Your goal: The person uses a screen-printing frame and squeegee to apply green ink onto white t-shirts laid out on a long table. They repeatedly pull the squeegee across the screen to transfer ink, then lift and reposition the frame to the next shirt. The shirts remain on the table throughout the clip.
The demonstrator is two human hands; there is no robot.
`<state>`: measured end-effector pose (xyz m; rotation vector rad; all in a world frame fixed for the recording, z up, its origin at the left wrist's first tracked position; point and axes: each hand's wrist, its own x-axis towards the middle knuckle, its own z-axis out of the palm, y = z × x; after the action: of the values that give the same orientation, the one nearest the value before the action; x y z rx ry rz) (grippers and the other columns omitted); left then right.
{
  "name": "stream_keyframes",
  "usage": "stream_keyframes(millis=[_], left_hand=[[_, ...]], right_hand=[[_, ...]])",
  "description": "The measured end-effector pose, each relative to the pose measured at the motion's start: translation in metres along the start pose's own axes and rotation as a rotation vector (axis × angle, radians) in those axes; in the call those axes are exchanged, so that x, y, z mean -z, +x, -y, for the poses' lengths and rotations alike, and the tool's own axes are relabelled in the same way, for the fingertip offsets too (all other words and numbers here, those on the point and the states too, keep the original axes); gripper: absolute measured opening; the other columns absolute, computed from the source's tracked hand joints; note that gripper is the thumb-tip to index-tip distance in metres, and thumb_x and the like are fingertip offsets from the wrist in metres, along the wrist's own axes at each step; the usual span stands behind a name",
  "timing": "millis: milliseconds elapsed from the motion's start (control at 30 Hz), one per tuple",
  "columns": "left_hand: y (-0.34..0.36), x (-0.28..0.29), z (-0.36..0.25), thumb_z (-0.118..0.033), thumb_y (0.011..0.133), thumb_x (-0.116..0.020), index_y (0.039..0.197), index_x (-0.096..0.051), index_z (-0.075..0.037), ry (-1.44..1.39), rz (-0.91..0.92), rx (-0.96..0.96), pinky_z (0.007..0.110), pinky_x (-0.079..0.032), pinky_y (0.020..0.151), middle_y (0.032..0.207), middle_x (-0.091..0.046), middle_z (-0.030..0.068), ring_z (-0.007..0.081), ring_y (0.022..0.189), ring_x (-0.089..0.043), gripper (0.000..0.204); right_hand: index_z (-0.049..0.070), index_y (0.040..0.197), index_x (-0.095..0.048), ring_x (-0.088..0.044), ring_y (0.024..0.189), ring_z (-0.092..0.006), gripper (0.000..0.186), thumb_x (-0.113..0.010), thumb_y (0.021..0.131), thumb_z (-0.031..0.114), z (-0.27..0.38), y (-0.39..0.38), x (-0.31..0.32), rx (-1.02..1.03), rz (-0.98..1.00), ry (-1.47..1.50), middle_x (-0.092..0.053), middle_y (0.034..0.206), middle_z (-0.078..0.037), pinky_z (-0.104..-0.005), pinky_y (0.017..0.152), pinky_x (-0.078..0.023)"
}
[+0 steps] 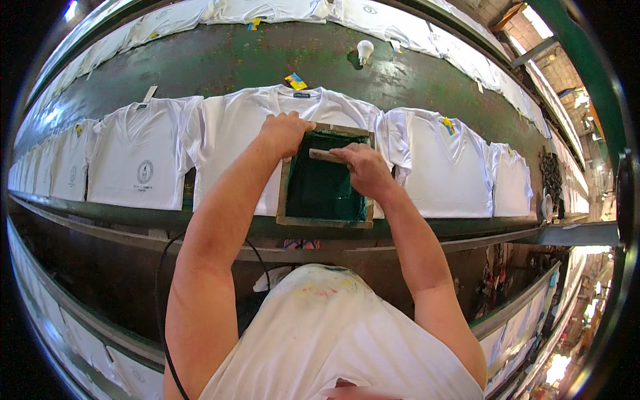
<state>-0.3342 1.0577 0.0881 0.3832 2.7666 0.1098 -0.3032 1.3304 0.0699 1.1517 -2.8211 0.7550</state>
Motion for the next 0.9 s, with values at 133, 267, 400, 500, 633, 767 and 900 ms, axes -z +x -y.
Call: stream_keyframes(millis=[133, 267, 400, 500, 633, 767, 900], left_hand=[[-0.001, 0.001, 0.002, -0.009, 0.079, -0.095, 0.160, -0.066, -0.037, -0.022, 0.010, -0.003, 0.055, -0.055, 0.111, 0.145, -0.070, 0.0142, 0.0354, 0.137, -0.070, 0.091], [-0.005, 0.002, 0.001, -0.006, 0.077, -0.094, 0.160, -0.066, -0.035, -0.051, -0.056, 0.014, 0.055, -0.056, 0.111, 0.147, -0.069, 0.0144, 0.0356, 0.138, -0.070, 0.093], [-0.015, -0.011, 0.005, -0.003, 0.089, -0.083, 0.150, -0.073, -0.025, -0.167, -0.140, 0.104, 0.054, -0.057, 0.110, 0.144, -0.072, 0.0161, 0.0396, 0.138, -0.069, 0.066], [-0.022, -0.030, 0.013, 0.000, 0.089, -0.077, 0.143, -0.074, -0.012, -0.406, -0.167, 0.135, 0.056, -0.057, 0.110, 0.138, -0.074, 0.0214, 0.0462, 0.135, -0.068, 0.055], [-0.045, -0.080, 0.003, 0.004, 0.090, -0.072, 0.142, -0.073, -0.003, -0.535, -0.482, 0.113, 0.054, -0.053, 0.115, 0.135, -0.074, 0.0271, 0.0497, 0.132, -0.067, 0.052], [-0.074, -0.124, -0.031, 0.007, 0.090, -0.071, 0.141, -0.073, 0.000, -0.669, -0.734, 0.113, 0.054, -0.048, 0.120, 0.146, -0.068, 0.0274, 0.0494, 0.138, -0.061, 0.052], [-0.086, -0.142, -0.047, 0.010, 0.089, -0.069, 0.142, -0.074, -0.004, -0.726, -0.784, 0.131, 0.056, -0.045, 0.122, 0.154, -0.061, 0.0259, 0.0486, 0.142, -0.056, 0.055]], right_hand=[[0.013, 0.128, -0.081, -0.074, 0.108, -0.0358, 0.051, -0.070, 0.082, -0.006, 0.038, -0.043, -0.007, 0.054, -0.008, -0.035, -0.079, 0.115, -0.013, -0.0461, 0.096, -0.061], [0.010, 0.129, -0.081, -0.072, 0.107, -0.0365, 0.051, -0.070, 0.082, -0.008, 0.068, -0.076, -0.009, 0.055, -0.006, -0.014, -0.078, 0.118, -0.013, -0.0473, 0.095, -0.061], [0.007, 0.130, -0.079, -0.070, 0.108, -0.0380, 0.050, -0.071, 0.083, -0.008, 0.083, -0.094, -0.014, 0.045, 0.000, 0.030, -0.077, 0.124, -0.013, -0.0495, 0.098, -0.060], [0.007, 0.131, -0.078, -0.070, 0.113, -0.0381, 0.049, -0.078, 0.083, -0.003, 0.090, -0.102, -0.017, 0.036, 0.029, 0.029, -0.075, 0.129, -0.013, -0.0492, 0.102, -0.058], [0.006, 0.135, -0.077, -0.069, 0.122, -0.0392, 0.048, -0.085, 0.088, 0.006, 0.090, -0.113, -0.012, 0.019, 0.021, 0.144, -0.075, 0.135, -0.016, -0.0486, 0.110, -0.055], [0.005, 0.140, -0.074, -0.066, 0.131, -0.0398, 0.047, -0.085, 0.095, 0.012, 0.076, -0.122, -0.008, -0.082, -0.229, 0.238, -0.073, 0.143, -0.017, -0.0490, 0.115, -0.052], [0.001, 0.145, -0.070, -0.065, 0.133, -0.0424, 0.049, -0.082, 0.099, 0.012, 0.051, -0.132, -0.014, -0.274, -0.445, 0.188, -0.072, 0.145, -0.021, -0.0484, 0.119, -0.049]])
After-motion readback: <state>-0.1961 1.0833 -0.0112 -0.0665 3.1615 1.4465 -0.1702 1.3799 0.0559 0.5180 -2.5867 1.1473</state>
